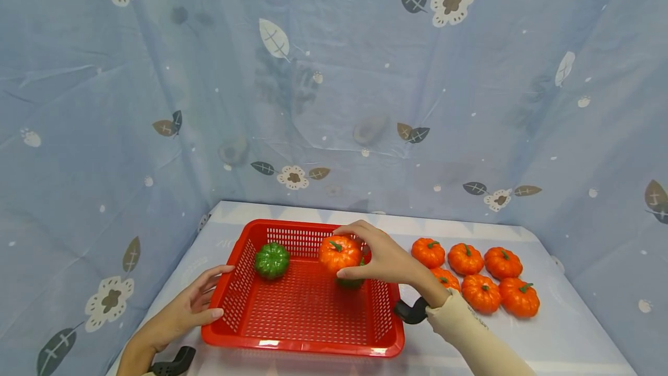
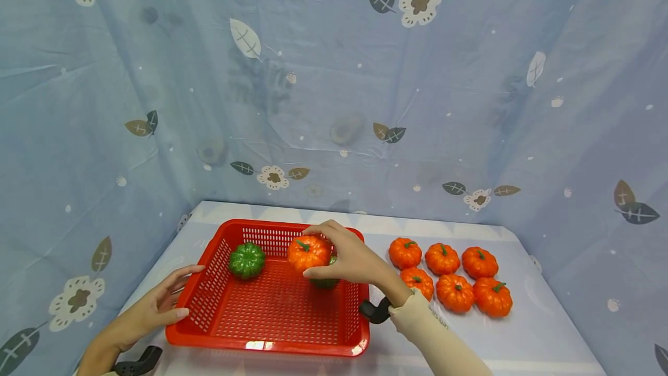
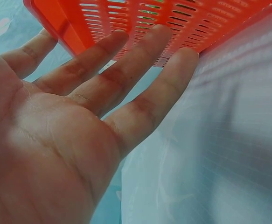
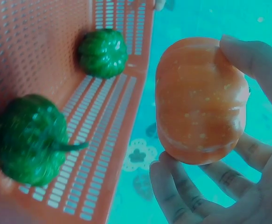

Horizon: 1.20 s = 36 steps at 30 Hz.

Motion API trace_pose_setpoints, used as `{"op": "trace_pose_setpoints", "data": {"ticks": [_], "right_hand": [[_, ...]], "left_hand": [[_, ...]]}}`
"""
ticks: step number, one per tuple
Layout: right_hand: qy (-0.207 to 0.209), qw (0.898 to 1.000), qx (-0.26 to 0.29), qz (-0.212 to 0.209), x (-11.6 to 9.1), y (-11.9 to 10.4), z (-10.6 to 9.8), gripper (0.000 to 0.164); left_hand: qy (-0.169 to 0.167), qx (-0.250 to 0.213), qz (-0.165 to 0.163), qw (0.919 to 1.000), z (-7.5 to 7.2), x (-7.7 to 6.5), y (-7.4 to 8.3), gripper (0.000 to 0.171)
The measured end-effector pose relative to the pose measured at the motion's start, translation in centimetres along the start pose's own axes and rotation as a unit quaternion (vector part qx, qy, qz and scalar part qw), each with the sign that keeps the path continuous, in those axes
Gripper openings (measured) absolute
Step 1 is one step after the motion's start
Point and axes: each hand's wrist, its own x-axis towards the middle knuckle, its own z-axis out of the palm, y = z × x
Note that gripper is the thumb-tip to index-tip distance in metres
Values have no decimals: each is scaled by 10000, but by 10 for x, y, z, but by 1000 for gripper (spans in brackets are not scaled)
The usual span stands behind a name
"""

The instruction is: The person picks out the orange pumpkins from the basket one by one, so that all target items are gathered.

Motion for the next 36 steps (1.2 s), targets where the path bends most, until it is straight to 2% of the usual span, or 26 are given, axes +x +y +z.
{"op": "trace_pose_setpoints", "data": {"ticks": [8,15,36], "right_hand": [[347,9992,74,159,-24,18,-15,69],[579,9978,-111,296,-44,28,-25,72],[1199,9869,-44,1077,-110,51,-32,70]], "left_hand": [[-60,-19,98,9999,1,1,0,76],[-62,61,143,9999,1,0,2,76],[-101,-28,179,9998,-1,1,0,74]]}}
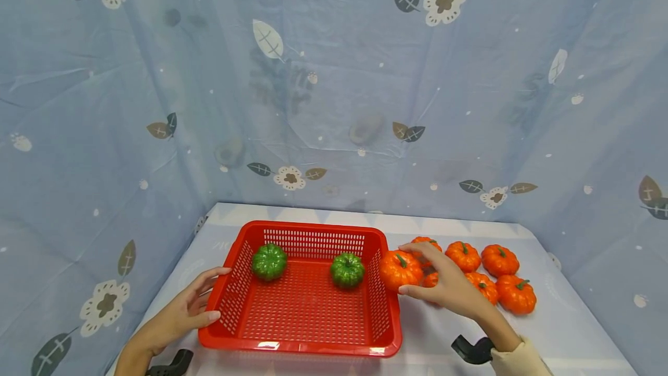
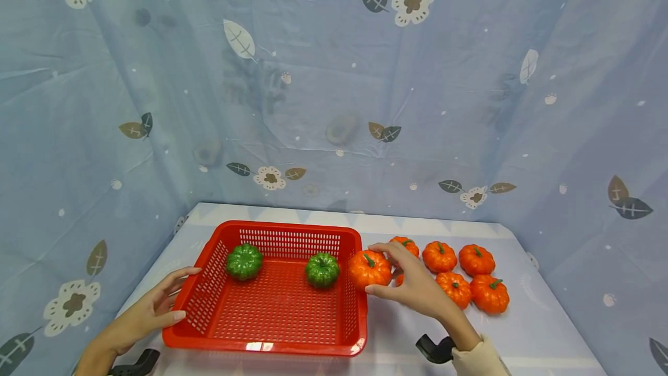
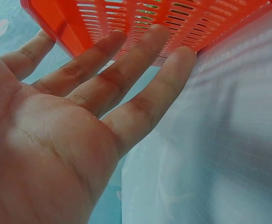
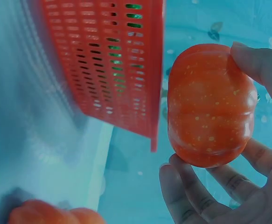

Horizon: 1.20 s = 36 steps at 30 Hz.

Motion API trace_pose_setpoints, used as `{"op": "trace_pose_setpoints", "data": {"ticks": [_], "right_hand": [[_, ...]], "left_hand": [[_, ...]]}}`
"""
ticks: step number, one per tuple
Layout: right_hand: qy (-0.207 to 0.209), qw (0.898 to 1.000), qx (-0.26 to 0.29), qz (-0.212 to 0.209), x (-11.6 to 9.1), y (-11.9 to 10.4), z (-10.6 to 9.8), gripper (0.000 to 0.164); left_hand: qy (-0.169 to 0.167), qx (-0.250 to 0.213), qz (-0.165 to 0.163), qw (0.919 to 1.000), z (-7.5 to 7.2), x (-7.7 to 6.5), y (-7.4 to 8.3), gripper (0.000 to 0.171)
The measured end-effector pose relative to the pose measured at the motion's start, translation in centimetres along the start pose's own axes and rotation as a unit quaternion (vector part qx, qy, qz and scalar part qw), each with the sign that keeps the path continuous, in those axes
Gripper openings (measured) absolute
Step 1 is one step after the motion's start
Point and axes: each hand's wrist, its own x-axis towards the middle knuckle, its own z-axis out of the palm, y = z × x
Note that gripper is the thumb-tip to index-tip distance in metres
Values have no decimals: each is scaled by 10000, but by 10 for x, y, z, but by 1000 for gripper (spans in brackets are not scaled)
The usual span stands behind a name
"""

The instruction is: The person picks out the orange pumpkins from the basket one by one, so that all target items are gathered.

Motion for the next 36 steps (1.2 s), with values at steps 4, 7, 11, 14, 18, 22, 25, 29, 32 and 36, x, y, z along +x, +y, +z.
{"op": "trace_pose_setpoints", "data": {"ticks": [4,7,11,14,18,22,25,29,32,36], "right_hand": [[67,9999,-38,136,-10,9,-3,70],[129,9996,-50,247,-17,16,-6,71],[191,9983,-88,537,-29,23,-6,71],[180,9966,-94,799,-37,28,-5,72],[155,9936,-89,1117,-46,36,-4,71],[121,9885,-18,1507,-55,45,-4,72],[81,9839,-40,1787,-61,50,-4,75],[37,9788,-72,2048,-67,57,-1,75],[26,9768,-10,2143,-71,62,0,74],[-23,9756,89,2196,-79,69,0,74]], "left_hand": [[33,29,-115,9999,0,0,1,75],[80,94,-192,9997,1,-1,2,76],[55,92,-126,9999,1,-2,1,75],[40,74,-83,9999,1,-1,2,75],[90,87,-171,9998,1,0,3,75],[81,63,-229,9997,1,-1,2,75],[38,10,-198,9998,1,-1,1,75],[25,-3,-150,9999,1,0,1,75],[48,23,-129,9999,1,0,1,75],[64,33,-113,9999,1,0,1,75]]}}
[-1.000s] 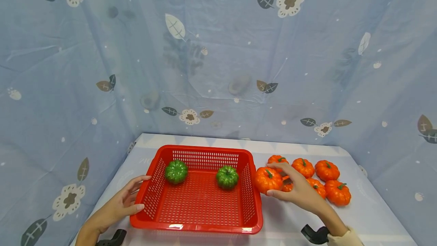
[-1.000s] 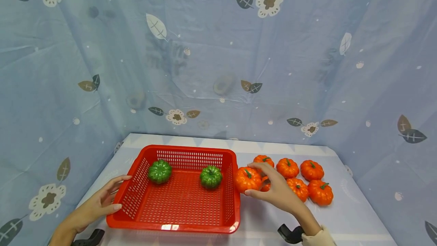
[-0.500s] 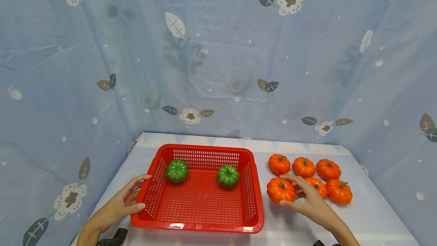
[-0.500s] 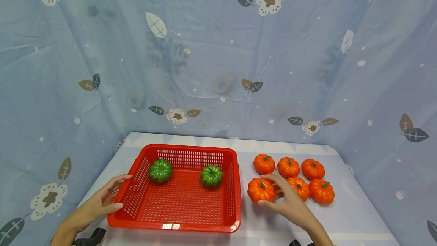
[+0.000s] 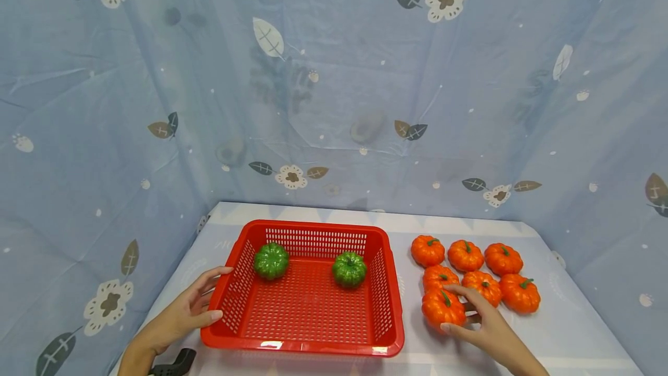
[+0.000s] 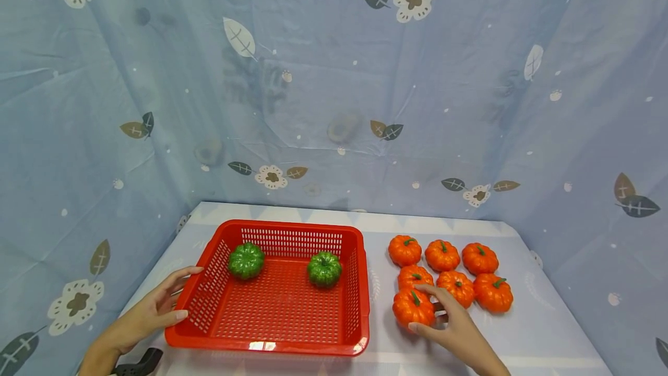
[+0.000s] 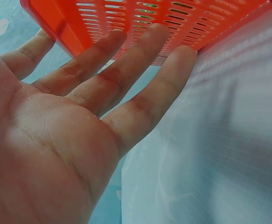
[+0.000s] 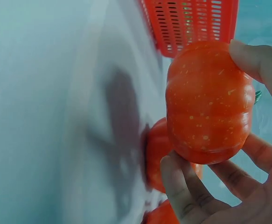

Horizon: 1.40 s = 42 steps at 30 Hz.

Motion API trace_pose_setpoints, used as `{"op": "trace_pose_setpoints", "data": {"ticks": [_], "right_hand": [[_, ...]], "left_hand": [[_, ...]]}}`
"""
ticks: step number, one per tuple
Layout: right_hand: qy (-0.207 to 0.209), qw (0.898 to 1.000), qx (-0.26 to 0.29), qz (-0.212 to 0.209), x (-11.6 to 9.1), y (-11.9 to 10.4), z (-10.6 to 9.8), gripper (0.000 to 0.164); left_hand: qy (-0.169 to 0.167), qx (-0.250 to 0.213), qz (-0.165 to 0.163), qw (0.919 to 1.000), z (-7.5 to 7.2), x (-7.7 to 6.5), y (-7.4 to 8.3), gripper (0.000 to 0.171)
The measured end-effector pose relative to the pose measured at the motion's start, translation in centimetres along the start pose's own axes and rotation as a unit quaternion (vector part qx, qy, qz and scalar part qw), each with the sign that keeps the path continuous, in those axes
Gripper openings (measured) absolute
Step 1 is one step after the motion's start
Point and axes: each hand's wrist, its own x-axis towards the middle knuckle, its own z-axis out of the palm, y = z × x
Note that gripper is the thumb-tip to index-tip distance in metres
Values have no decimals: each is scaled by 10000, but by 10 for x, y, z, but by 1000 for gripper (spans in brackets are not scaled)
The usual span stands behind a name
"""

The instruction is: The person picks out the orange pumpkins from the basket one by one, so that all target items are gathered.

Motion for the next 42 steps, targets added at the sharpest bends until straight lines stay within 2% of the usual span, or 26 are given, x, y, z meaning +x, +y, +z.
{"op": "trace_pose_setpoints", "data": {"ticks": [7,13,19,26,32,36,42], "right_hand": [[-2,9994,-180,284,-8,15,0,78],[-81,9986,-95,505,-10,27,1,81],[-101,9986,64,519,-11,34,-1,80],[-51,9980,-4,634,-9,36,2,82],[-17,9971,40,753,-10,36,5,85],[-33,9971,111,750,-12,37,4,86],[-36,9983,136,559,-13,36,3,86]], "left_hand": [[-33,-22,-29,10000,-1,1,-1,74],[-22,-30,-41,10000,-2,1,-1,75],[-64,-69,-19,10000,-1,3,-1,75],[-39,-26,13,10000,-2,6,0,75],[23,44,-94,9999,0,1,-1,77],[57,66,-138,9999,2,-3,-1,78],[-14,64,12,10000,1,0,0,75]]}}
